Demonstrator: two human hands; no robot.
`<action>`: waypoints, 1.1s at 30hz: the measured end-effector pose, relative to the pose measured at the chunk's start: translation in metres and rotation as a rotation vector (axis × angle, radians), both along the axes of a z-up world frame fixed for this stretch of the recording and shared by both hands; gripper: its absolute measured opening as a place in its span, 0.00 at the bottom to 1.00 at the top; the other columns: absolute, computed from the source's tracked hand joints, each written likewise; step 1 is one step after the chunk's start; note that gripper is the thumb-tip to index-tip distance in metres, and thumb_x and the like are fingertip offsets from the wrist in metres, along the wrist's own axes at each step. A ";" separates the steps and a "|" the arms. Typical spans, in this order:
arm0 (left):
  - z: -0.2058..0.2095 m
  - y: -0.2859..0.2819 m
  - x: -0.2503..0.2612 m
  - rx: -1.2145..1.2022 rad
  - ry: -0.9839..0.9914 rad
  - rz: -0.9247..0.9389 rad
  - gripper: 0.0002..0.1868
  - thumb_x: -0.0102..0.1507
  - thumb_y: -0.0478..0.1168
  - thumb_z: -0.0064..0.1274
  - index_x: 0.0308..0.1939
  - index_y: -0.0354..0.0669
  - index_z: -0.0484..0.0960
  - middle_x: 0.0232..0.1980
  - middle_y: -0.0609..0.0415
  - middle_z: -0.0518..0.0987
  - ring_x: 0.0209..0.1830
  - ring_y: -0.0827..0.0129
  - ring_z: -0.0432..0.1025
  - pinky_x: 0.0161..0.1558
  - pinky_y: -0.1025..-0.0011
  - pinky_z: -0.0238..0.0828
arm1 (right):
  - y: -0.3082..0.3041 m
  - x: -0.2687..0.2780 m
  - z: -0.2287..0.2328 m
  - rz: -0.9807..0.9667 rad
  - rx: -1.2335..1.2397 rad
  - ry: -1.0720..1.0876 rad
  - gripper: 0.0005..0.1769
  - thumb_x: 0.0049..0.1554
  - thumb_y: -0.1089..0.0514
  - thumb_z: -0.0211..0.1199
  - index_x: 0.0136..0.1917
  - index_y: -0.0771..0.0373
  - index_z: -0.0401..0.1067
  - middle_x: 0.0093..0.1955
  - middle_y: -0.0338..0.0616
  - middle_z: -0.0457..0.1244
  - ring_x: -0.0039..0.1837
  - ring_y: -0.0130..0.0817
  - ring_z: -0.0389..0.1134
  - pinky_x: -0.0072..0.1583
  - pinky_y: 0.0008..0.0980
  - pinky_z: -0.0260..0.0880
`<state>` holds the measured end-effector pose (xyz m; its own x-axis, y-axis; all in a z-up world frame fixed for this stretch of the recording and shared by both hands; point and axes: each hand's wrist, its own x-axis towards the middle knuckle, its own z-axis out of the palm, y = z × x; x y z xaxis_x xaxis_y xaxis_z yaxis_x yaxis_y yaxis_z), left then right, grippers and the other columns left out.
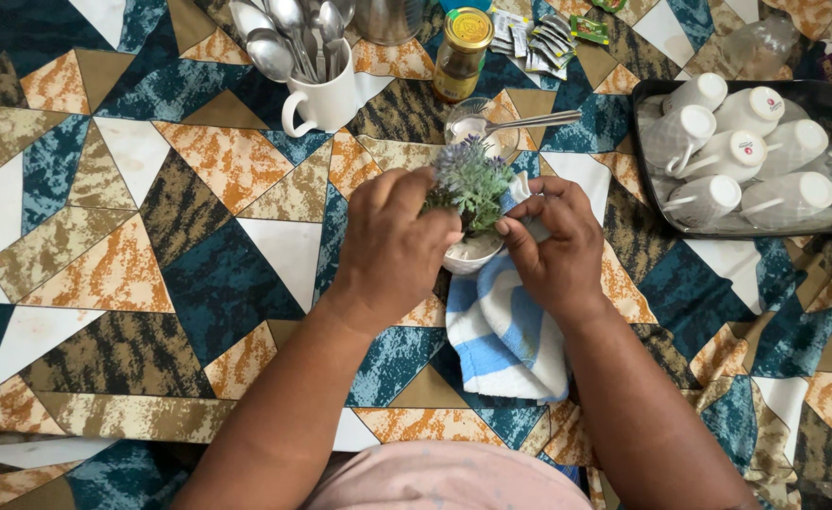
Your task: The person wipes and cleans small artificial flower pots and a blue cloth using their hands and a white towel.
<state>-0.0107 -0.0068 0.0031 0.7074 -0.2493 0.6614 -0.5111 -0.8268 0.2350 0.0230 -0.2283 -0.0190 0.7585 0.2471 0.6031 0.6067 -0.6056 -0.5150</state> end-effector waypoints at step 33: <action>-0.017 0.037 -0.122 -0.211 -0.020 -0.230 0.05 0.63 0.34 0.59 0.43 0.46 0.84 0.38 0.55 0.83 0.32 0.64 0.76 0.35 0.63 0.70 | -0.009 0.013 -0.010 0.135 0.152 0.077 0.11 0.57 0.57 0.74 0.46 0.64 0.76 0.55 0.51 0.66 0.66 0.45 0.68 0.64 0.37 0.68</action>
